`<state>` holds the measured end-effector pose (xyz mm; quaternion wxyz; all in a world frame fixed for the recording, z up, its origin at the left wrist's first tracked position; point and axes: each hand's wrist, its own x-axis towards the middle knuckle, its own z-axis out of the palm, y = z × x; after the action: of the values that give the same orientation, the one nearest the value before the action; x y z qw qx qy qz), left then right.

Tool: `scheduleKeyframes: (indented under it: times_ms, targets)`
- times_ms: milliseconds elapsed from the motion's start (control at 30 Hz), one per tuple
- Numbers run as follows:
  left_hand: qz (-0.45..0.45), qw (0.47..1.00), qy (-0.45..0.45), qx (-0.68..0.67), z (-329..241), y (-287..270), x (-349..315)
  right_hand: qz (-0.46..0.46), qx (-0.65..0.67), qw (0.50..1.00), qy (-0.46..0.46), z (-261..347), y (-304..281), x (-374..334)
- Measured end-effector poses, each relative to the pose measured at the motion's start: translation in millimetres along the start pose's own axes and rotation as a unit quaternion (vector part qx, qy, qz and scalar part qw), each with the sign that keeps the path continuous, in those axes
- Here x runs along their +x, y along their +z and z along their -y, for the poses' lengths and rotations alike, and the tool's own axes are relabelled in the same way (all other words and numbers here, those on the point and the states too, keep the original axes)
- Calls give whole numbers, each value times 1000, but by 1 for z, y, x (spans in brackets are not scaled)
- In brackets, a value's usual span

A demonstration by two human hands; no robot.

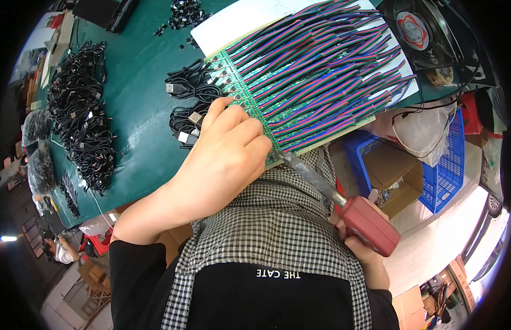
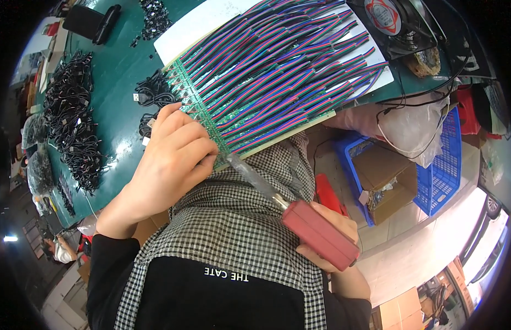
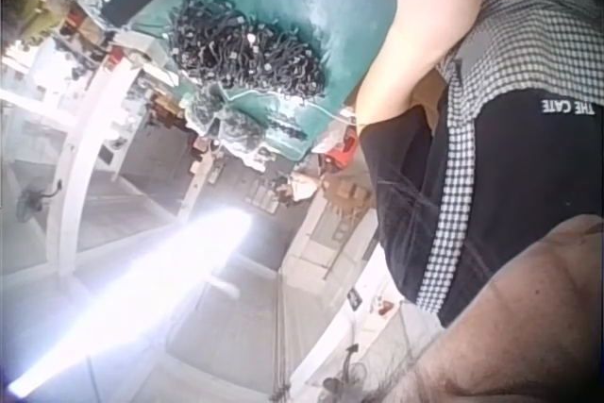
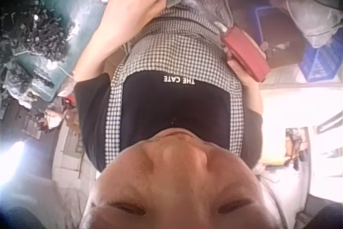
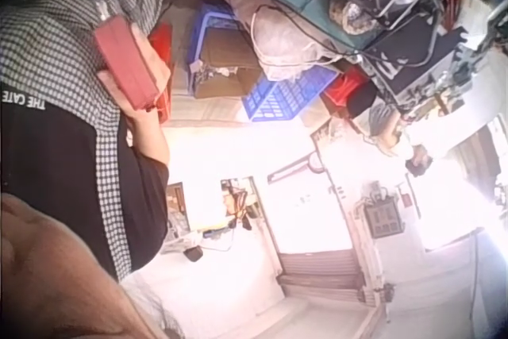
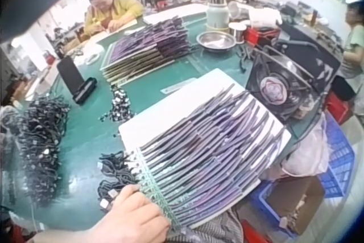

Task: The person solders cables onto a panel of circuit boards using a soldering gun, then attaches electronic components to the boards and solders them in place.

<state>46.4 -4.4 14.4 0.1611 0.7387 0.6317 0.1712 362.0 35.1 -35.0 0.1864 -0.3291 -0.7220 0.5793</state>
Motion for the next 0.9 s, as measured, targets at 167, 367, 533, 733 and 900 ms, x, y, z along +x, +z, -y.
scheduleKeyframes:
  times_ms: [167,367,533,733,900]
  targets:
    - [0,1000,3,4,1,-2,0,-85,112,985,105,0,7,-13]
    - [21,997,47,54,5,-1,-8,-29,152,969,191,13,10,-2]
    - [-56,998,10,33,10,-11,-18,-69,191,974,98,11,10,-2]
    - [-108,809,-382,432,132,-67,-77,-168,203,962,68,7,10,6]
    - [-62,764,-370,525,196,-72,-122,-164,198,964,74,13,16,10]
